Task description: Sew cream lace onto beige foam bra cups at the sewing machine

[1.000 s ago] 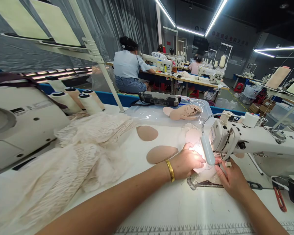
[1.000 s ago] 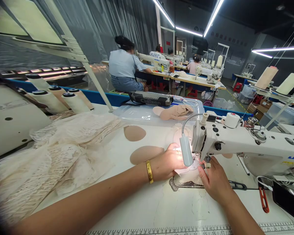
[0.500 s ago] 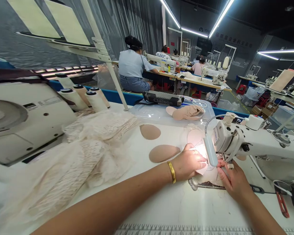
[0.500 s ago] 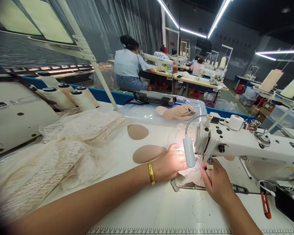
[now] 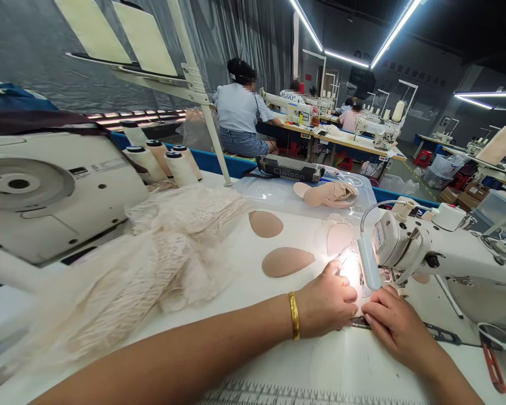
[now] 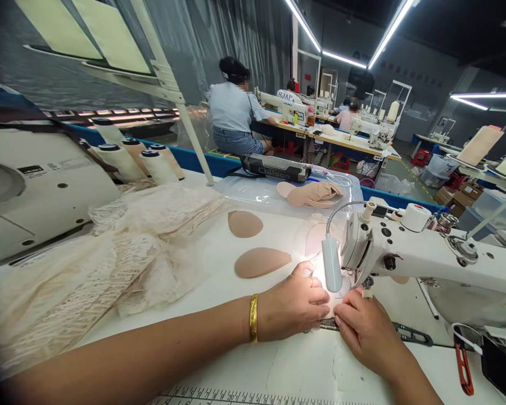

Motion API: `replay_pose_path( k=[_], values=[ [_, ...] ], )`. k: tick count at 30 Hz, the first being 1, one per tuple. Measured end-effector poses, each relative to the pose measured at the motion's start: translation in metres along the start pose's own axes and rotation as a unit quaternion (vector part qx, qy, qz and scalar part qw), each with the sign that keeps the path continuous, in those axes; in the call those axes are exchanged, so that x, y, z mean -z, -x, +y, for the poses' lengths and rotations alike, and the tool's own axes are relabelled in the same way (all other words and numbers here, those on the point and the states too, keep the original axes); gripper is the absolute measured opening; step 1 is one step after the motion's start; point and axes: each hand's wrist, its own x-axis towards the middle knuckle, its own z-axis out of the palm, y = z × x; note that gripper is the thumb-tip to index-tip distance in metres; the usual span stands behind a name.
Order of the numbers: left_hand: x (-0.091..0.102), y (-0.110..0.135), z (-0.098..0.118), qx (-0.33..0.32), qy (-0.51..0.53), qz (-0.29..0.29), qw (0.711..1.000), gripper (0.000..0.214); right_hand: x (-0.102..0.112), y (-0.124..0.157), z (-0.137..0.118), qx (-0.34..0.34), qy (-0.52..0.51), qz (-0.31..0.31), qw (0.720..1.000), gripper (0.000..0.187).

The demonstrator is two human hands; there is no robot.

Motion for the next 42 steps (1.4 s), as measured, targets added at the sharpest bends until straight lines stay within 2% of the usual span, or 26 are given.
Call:
replay_pose_path(
  k=[4,11,15,19,21,23,25,26,28,30,32,34,37,42],
  values=[
    [-0.003,0.0,0.002,-0.003,-0.011,0.017,1.0,0.021,-0.003,-0.001,0.0,-0.005,0.011,0.007,1.0,0.023],
    [-0.013,-0.009,-0.008,0.04,0.004,0.036,0.999,0.021,-0.012,-0.003,0.008,-0.053,0.056,0.029,0.997,0.026],
    [-0.016,-0.013,-0.016,0.052,0.01,0.025,0.998,0.018,-0.019,-0.004,0.014,-0.069,0.078,0.055,0.993,0.025],
    [-0.016,-0.017,-0.024,0.062,0.023,0.01,0.998,0.016,-0.023,-0.002,0.019,-0.088,0.093,0.051,0.991,0.029],
    [-0.014,-0.019,-0.031,0.111,0.012,0.029,0.993,0.017,-0.024,-0.001,0.02,-0.088,0.102,0.051,0.99,0.03],
    [-0.012,-0.019,-0.042,0.219,-0.016,0.037,0.975,0.027,-0.024,-0.001,0.02,-0.086,0.108,0.049,0.989,0.028],
    [-0.008,-0.018,-0.054,0.304,-0.035,0.008,0.952,0.039,-0.023,-0.002,0.019,-0.088,0.107,0.044,0.989,0.024],
    [-0.006,-0.016,-0.06,0.318,-0.038,-0.016,0.947,0.041,-0.023,-0.002,0.018,-0.088,0.106,0.042,0.99,0.023],
    [0.0,-0.011,-0.065,0.303,-0.036,-0.056,0.951,0.034,-0.022,-0.004,0.016,-0.089,0.106,0.042,0.99,0.02],
    [0.007,-0.005,-0.062,0.282,-0.04,-0.072,0.956,0.023,-0.022,-0.004,0.015,-0.089,0.108,0.045,0.989,0.018],
    [0.012,-0.001,-0.051,0.252,-0.033,-0.082,0.964,0.02,-0.021,-0.005,0.014,-0.087,0.111,0.049,0.989,0.016],
    [0.012,0.0,-0.037,0.204,0.016,-0.088,0.975,0.022,-0.021,-0.005,0.013,-0.083,0.113,0.053,0.989,0.016],
    [0.002,-0.003,-0.019,0.141,0.089,-0.068,0.984,0.019,-0.02,-0.006,0.012,-0.082,0.107,0.054,0.989,0.015],
    [-0.018,-0.015,-0.012,0.114,0.064,-0.026,0.991,0.019,-0.019,-0.007,0.011,-0.085,0.098,0.054,0.99,0.015]
  ],
)
